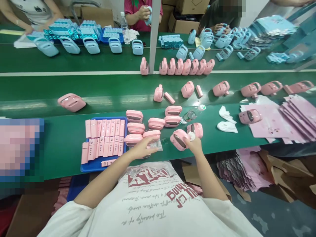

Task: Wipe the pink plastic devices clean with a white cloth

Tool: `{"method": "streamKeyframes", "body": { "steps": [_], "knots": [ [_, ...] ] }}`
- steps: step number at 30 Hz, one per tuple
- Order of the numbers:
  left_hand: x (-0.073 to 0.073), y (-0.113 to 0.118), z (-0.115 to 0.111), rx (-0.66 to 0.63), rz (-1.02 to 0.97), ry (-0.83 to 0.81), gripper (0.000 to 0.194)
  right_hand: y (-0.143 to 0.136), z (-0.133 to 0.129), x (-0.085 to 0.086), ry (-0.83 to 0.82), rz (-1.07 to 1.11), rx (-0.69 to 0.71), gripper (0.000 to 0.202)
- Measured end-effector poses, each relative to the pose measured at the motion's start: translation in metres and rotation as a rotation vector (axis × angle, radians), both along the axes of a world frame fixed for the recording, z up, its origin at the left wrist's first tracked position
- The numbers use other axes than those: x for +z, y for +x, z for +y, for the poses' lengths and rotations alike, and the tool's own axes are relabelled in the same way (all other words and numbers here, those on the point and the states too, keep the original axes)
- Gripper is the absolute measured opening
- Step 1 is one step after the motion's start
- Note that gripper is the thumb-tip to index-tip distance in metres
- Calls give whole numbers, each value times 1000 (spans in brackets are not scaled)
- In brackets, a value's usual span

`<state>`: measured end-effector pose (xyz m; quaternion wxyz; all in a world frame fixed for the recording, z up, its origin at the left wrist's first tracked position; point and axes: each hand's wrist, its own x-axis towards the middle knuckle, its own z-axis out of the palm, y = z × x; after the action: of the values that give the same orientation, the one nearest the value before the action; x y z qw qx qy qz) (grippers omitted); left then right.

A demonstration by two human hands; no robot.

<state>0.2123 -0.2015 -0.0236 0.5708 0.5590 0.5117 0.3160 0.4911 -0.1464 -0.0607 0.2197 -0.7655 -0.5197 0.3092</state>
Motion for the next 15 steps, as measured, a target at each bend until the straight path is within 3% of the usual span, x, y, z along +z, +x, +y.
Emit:
{"method": "streamKeyframes", "body": {
  "steps": [5,9,12,15],
  "knots": [
    [-5,-97,16,531,554,-63,43,8,4,-29,-3,-116,-60,42],
    [-16,-170,19,813,875,-230,51,18,7,-37,-25,-171,-59,43],
    [-33,-191,21,903,981,-347,52,30,8,-31,-39,-210,-59,42],
    [-49,-192,26,918,1018,-362,52,41,4,-15,-23,-275,-107,45]
  ]
}}
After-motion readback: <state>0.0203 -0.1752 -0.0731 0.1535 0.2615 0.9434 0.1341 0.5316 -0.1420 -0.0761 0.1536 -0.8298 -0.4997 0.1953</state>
